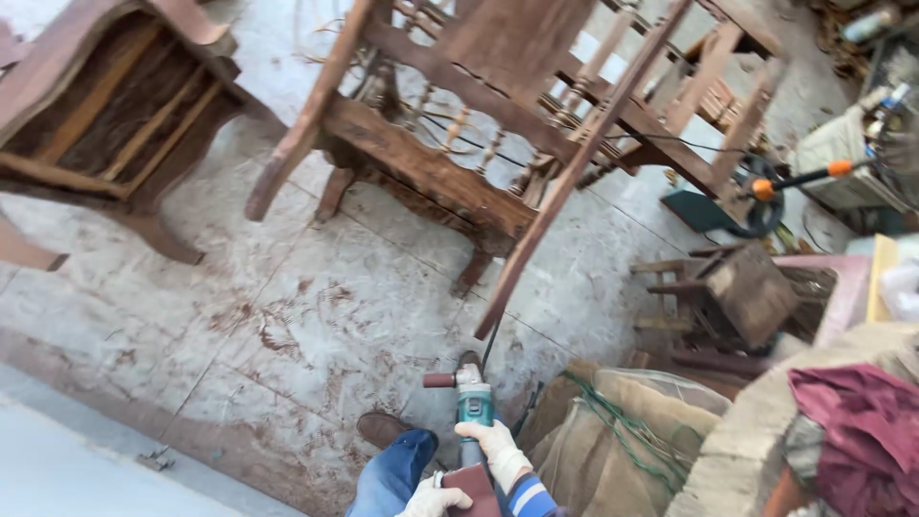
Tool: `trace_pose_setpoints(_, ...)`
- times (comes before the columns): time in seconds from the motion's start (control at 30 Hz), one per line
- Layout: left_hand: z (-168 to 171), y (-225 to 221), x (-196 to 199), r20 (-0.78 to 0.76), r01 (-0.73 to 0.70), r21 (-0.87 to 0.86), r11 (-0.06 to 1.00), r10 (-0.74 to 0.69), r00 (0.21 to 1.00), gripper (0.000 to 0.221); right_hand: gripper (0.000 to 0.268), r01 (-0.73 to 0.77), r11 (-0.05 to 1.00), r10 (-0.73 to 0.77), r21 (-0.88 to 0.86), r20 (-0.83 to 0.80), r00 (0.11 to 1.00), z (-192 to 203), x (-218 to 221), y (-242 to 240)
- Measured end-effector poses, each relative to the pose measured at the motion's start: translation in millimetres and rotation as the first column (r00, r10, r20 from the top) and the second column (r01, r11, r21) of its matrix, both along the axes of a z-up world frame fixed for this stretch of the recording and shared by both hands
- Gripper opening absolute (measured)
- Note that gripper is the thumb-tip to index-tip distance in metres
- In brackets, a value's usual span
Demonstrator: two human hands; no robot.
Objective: The person sands the wooden frames of overturned chairs, using a power sander with a drum attachment on the rails and a sanding block by hand on the spindles and edges. They move around the chairs to reach different parts, sanding the wood surfaces in preparation for refinishing.
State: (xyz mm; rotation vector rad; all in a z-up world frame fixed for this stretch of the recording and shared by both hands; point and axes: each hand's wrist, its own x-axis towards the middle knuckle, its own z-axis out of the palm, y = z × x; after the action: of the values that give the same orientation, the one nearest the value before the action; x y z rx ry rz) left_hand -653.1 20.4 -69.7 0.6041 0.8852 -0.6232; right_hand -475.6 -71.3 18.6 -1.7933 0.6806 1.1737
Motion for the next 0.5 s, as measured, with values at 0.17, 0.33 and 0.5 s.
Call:
trace_pose_setpoints(0.17, 35.3, -47.1, 63.8, 0.086, 0.057, -0.096, 0.994, -0.049, 0.995, 0.040, 0.033, 0.666, 0.723, -0.487, 0.186, -0.546, 0.681, -47.9, 9.2, -121.0)
trace_pose_setpoints(0.33, 102.0, -104.6, 146.6, 0.278, 0.254, 0.021, 0.967, -0.250, 0.927, 0.038, 0.040, 0.782, 0.509, -0.604, 0.360, -0.498, 0.623, -28.6, 50.1, -226.0)
trace_pose_setpoints(0.5, 204.3, -164.7, 255.8, 0.574, 0.399, 0.175, 0.900, -0.422, 0.701, 0.058, 0.050, 0.592, 0.459, -0.642, 0.663, -0.213, 0.736, 59.0, 127.5, -301.8)
